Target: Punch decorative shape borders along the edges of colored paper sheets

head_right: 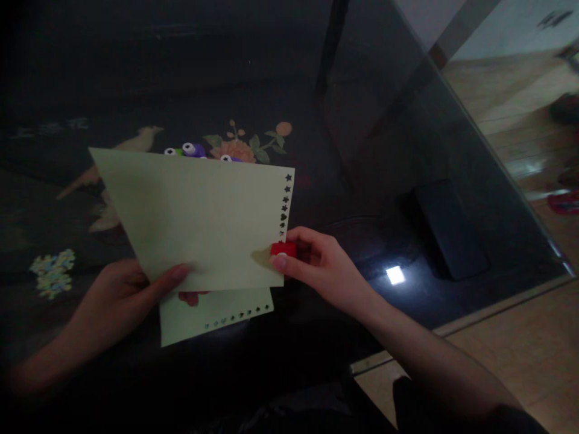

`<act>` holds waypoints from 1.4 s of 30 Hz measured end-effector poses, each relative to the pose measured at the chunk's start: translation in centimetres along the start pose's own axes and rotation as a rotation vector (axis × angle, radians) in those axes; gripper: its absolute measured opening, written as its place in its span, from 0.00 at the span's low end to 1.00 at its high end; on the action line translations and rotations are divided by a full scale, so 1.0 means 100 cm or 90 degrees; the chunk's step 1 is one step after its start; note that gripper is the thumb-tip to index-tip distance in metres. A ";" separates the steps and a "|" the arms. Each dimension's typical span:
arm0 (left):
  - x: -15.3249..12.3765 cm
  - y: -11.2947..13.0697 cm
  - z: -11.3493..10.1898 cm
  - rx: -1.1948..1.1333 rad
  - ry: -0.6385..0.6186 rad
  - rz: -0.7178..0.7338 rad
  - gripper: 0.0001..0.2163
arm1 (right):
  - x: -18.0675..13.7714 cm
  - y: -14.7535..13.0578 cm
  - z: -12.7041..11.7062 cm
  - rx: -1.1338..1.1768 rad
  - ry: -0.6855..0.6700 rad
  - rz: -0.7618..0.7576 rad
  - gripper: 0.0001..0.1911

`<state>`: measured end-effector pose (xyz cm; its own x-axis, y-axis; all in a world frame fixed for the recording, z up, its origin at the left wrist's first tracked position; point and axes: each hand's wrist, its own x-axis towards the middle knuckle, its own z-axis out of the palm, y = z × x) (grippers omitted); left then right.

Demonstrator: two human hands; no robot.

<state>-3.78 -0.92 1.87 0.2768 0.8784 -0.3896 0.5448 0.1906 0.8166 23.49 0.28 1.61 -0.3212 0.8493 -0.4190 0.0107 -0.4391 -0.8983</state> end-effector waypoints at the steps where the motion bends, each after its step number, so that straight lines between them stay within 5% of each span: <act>1: 0.000 -0.001 0.000 -0.004 0.004 0.004 0.18 | 0.000 0.000 0.000 -0.005 0.001 -0.001 0.12; 42: -0.001 0.001 0.000 0.025 0.016 0.005 0.18 | -0.001 -0.001 0.001 0.015 0.004 -0.004 0.10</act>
<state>-3.77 -0.95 2.02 0.2615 0.8910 -0.3712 0.5729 0.1662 0.8026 23.38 0.19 1.71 -0.3159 0.8538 -0.4138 -0.0131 -0.4400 -0.8979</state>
